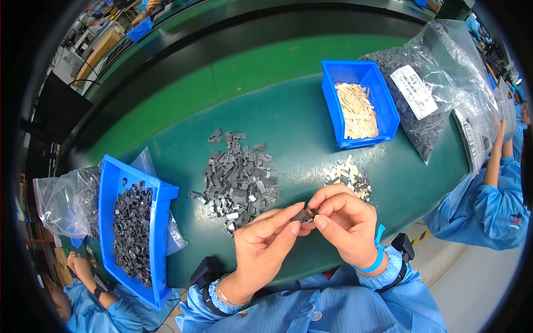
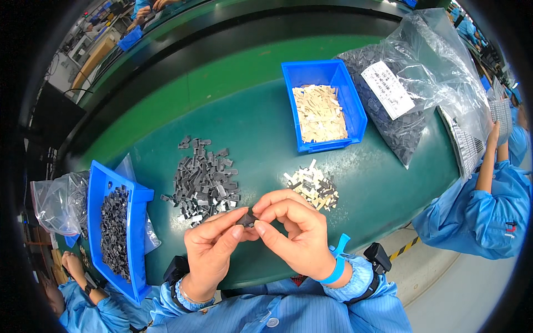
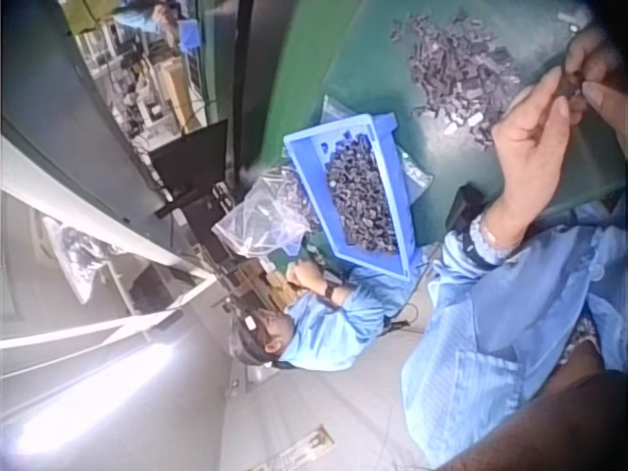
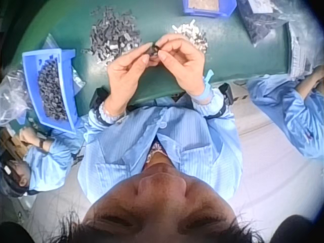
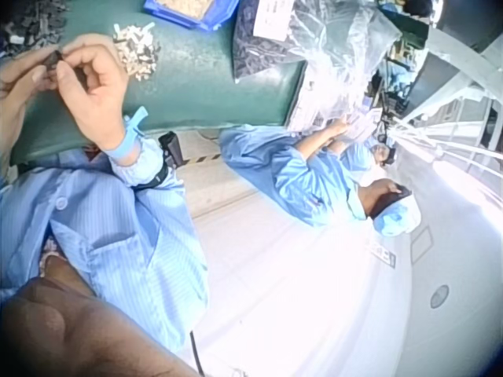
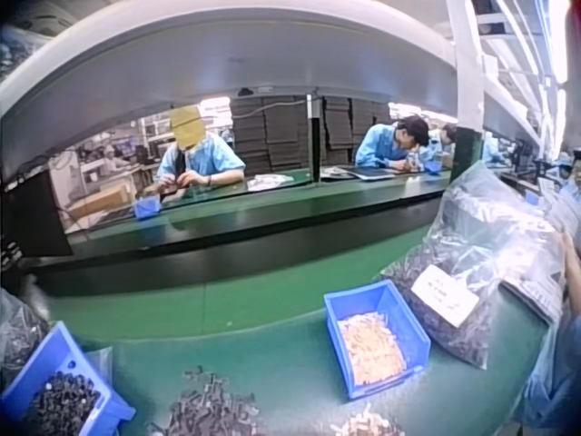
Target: Assembling small black and white plastic components together on an industrial assembly line.
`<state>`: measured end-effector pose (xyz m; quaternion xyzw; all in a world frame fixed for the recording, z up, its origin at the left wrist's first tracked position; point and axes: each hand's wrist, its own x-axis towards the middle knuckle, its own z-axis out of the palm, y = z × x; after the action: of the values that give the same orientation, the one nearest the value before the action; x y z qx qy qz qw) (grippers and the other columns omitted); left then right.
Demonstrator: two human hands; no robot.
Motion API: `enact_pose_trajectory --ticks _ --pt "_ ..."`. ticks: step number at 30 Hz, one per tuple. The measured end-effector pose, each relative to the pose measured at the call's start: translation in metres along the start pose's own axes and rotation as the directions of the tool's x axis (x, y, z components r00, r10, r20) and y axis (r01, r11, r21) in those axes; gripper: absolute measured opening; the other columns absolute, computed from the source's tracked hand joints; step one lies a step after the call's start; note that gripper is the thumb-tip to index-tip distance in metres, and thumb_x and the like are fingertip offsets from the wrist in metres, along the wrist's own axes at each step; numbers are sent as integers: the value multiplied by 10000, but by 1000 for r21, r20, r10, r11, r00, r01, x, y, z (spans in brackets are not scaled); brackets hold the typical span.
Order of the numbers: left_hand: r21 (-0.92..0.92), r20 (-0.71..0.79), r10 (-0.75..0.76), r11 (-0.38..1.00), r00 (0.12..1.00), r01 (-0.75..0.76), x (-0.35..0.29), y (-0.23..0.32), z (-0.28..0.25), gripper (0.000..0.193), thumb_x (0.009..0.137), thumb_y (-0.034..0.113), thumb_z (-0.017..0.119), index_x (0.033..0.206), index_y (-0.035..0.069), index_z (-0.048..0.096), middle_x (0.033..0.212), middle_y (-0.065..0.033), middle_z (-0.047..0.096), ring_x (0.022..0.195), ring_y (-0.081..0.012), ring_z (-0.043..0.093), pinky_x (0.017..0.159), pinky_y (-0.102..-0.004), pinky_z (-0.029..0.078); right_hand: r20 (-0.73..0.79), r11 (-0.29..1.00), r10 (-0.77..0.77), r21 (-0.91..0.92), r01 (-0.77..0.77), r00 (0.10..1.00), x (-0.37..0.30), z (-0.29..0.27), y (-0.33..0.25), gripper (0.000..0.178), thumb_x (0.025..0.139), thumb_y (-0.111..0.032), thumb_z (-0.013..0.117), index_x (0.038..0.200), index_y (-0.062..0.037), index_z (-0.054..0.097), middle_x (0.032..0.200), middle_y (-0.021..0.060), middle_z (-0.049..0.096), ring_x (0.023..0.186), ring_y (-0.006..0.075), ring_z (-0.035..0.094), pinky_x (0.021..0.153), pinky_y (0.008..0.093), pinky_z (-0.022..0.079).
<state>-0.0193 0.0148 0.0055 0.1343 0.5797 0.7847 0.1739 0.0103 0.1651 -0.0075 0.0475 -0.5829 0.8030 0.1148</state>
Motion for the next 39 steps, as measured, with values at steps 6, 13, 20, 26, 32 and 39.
enact_pose_trajectory --ticks 6,13,20,26,32,39 --pt "62 49 14 998 999 -17 0 -2 -4 252 816 -43 549 1066 -37 580 885 -128 612 786 -179 631 672 -236 505 -2 1000 19 -7 -19 1000 1 1 -2 69 770 66 582 833 42 563 991 121 488 883 141 533 751 258 482" --pt "17 23 22 1000 999 -23 -1 -1 -1 261 788 -77 565 1045 -43 588 897 -137 610 809 -178 628 681 -235 509 -35 998 59 3 -59 998 1 5 -3 41 770 39 582 779 34 541 969 142 501 851 156 521 722 262 483" --pt "23 28 17 1000 999 -18 -1 -1 -1 266 780 -87 567 1041 -44 590 925 -135 606 816 -165 622 701 -230 510 -49 992 108 74 -104 993 -1 5 -2 64 754 83 584 796 44 556 978 113 485 843 132 544 722 257 505" --pt "20 22 7 1000 1000 -8 -3 0 -1 266 779 -85 572 1040 -41 592 928 -137 608 813 -156 617 704 -232 509 -60 999 44 -14 -45 997 -1 7 -1 48 773 48 575 767 53 527 964 144 477 793 158 548 655 280 558" --pt "20 27 18 1000 999 -19 -1 -1 0 265 781 -82 572 1042 -43 589 932 -146 609 813 -160 617 710 -240 511 -68 990 -41 -141 31 997 0 7 -2 69 744 27 614 740 6 548 935 126 514 827 150 518 728 267 446" --pt "12 31 8 1000 999 -8 -3 1 -1 261 784 -79 572 1043 -47 586 943 -155 607 827 -172 617 727 -256 513 -74 981 -46 -193 31 996 0 8 -4 86 717 34 624 719 -3 547 916 125 523 824 155 518 734 270 427"
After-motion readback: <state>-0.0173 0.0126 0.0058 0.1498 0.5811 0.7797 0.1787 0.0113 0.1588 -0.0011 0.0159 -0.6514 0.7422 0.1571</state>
